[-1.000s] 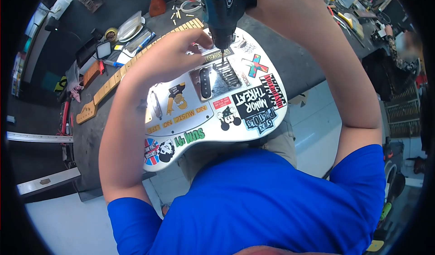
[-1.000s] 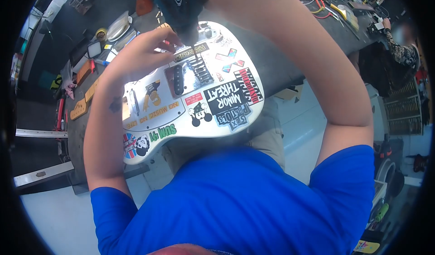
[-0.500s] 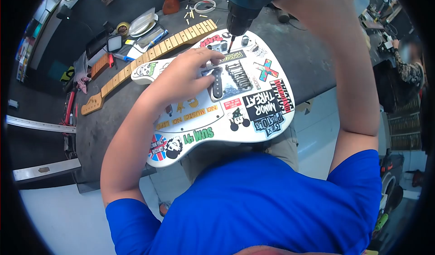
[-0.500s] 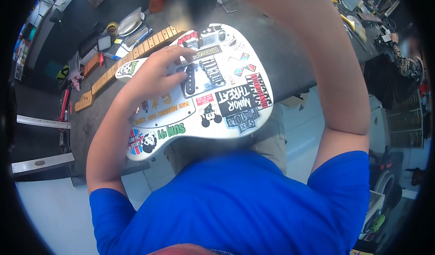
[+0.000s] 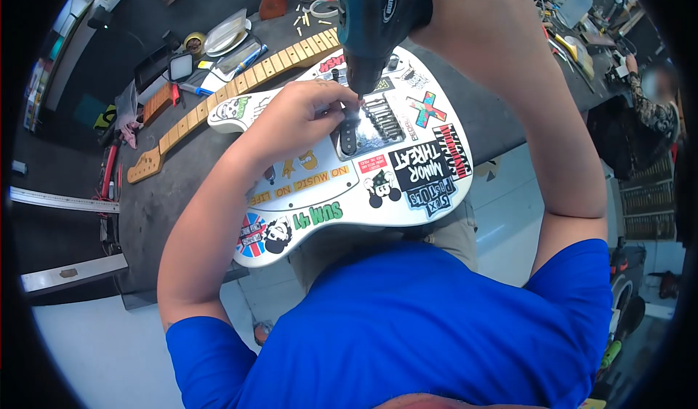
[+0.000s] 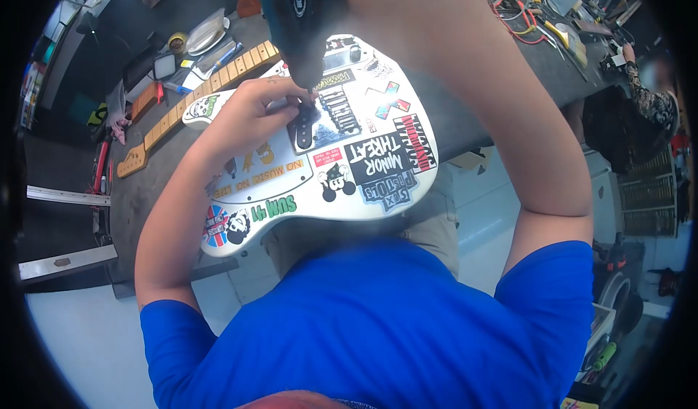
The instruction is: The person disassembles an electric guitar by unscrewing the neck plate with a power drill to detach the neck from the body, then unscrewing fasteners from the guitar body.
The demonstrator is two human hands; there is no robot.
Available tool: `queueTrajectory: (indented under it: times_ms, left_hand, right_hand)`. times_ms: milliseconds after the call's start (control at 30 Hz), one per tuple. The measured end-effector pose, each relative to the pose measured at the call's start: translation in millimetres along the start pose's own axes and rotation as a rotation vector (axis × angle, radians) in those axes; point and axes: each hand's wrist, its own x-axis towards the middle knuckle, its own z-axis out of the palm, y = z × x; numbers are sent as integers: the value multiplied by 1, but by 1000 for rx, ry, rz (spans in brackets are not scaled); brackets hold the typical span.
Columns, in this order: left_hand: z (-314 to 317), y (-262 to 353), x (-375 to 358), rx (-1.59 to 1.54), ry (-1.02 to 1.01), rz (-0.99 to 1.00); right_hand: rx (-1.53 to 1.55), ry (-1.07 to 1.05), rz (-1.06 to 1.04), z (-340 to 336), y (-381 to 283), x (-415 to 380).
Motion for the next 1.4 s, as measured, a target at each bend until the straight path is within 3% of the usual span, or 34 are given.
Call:
queueTrajectory:
  times_ms: [467, 567, 967, 1067, 1167, 1233, 1267, 1333, 1367, 1400]
  left_hand:
    - [-3, 5, 1, 45, -25, -31]
    - [-5, 9, 0, 35, -35, -62]
    - [-3, -10, 1, 9, -24, 104]
    - [-6, -9, -1, -47, -50, 70]
    - [-19, -4, -5, 12, -43, 66]
    - [-35, 5, -10, 23, 24, 35]
    - [-45, 6, -13, 20, 46, 9]
    - [-68, 4, -17, 78, 59, -43]
    - [-77, -3, -20, 78, 102, -90]
    - [-89, -11, -21, 124, 143, -156]
  right_hand:
    - [-31, -5, -8, 0, -3, 0]
    - [-21, 83, -90, 13, 9, -6]
    - [-29, 63, -58, 15, 11, -6]
    - [34, 47, 41, 16, 20, -7]
    - [297, 11, 483, 16, 35, -13]
    - [376, 108, 586, 33, 77, -30]
    - [372, 156, 523, 46, 113, -46]
    - [863, 204, 860, 59, 141, -58]
    - [953, 193, 933, 65, 154, -66]
    - [1137, 151, 865, 71, 166, -77]
